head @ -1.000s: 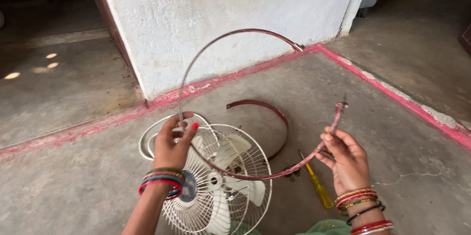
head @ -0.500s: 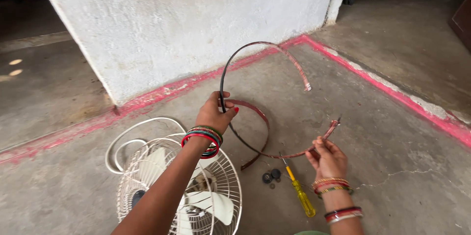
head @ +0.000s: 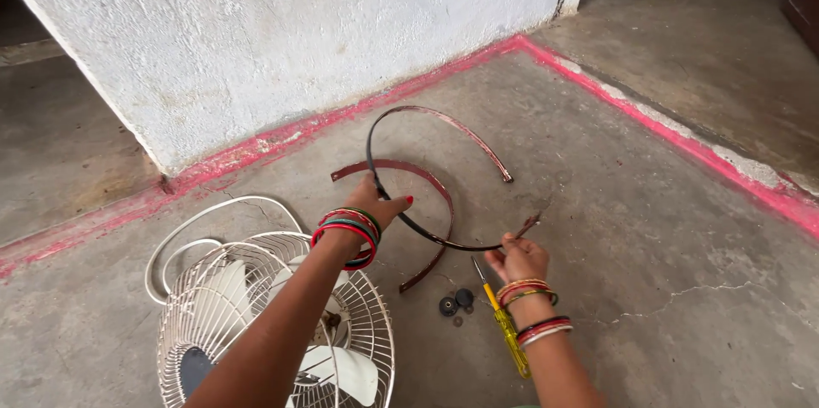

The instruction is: The person disassembles a small electric fan by removing the front grille, support ring, and fan blades. They use a screwdriver to loosen screws and separate components, placing them on the floor.

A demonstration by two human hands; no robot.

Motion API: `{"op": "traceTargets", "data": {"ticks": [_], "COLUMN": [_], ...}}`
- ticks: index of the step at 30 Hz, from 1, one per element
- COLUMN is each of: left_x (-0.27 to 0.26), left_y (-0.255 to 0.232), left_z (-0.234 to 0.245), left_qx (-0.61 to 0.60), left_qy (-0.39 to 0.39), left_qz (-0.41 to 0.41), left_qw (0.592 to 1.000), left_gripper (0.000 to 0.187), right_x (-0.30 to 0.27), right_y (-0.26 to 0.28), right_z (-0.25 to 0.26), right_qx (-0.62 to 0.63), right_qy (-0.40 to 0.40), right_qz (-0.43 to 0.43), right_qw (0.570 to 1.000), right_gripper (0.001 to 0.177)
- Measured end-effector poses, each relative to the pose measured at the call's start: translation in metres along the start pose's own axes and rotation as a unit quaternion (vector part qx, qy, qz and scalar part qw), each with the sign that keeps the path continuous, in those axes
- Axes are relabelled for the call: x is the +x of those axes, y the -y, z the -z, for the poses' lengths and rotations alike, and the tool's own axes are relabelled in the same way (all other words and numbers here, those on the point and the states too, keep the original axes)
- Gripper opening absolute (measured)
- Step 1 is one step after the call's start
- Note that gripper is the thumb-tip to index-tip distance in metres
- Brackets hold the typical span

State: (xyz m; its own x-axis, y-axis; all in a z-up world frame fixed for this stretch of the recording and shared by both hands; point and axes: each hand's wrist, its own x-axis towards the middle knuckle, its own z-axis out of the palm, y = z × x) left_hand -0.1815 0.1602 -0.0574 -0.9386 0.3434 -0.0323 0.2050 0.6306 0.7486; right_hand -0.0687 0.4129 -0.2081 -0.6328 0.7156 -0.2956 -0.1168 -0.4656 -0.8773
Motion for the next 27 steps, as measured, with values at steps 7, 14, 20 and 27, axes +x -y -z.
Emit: {"op": "traceTargets", "data": {"ticks": [7,14,20,27], "left_x": [-0.003,-0.003,-0.010,-0.040], "left_y": [0.003,0.002,-0.008,-0.032], "left_z": [-0.004,-0.010,-0.016,-0.005], "left_qx": [0.010,-0.011,-0.027,-0.045], "left_qy": [0.041,0.047,0.009,-0.055], "left_qz": [0.057,0.070,0.038,-0.043], "left_qw": [0.998,0.996,0.999,0.997], "left_gripper": [0.105,0.098,0.082,0.053], "right_x": [-0.018,-0.025,-0.040,-0.068], "right_y": [-0.010,-0.014,-0.006,0.012], "right_z": [-0.018,-0.027,-0.037,-0.043], "right_qx": [-0.042,-0.016,-0.098,-0.208], "right_qy": [0.012,0.120,0.148,0.122], "right_qz": [-0.021,-0.042,-0.061,-0.047], "right_qw": [0.999,0.992,0.982,0.969], "right_gripper": [0.020,0.018,0.039,0.048]}}
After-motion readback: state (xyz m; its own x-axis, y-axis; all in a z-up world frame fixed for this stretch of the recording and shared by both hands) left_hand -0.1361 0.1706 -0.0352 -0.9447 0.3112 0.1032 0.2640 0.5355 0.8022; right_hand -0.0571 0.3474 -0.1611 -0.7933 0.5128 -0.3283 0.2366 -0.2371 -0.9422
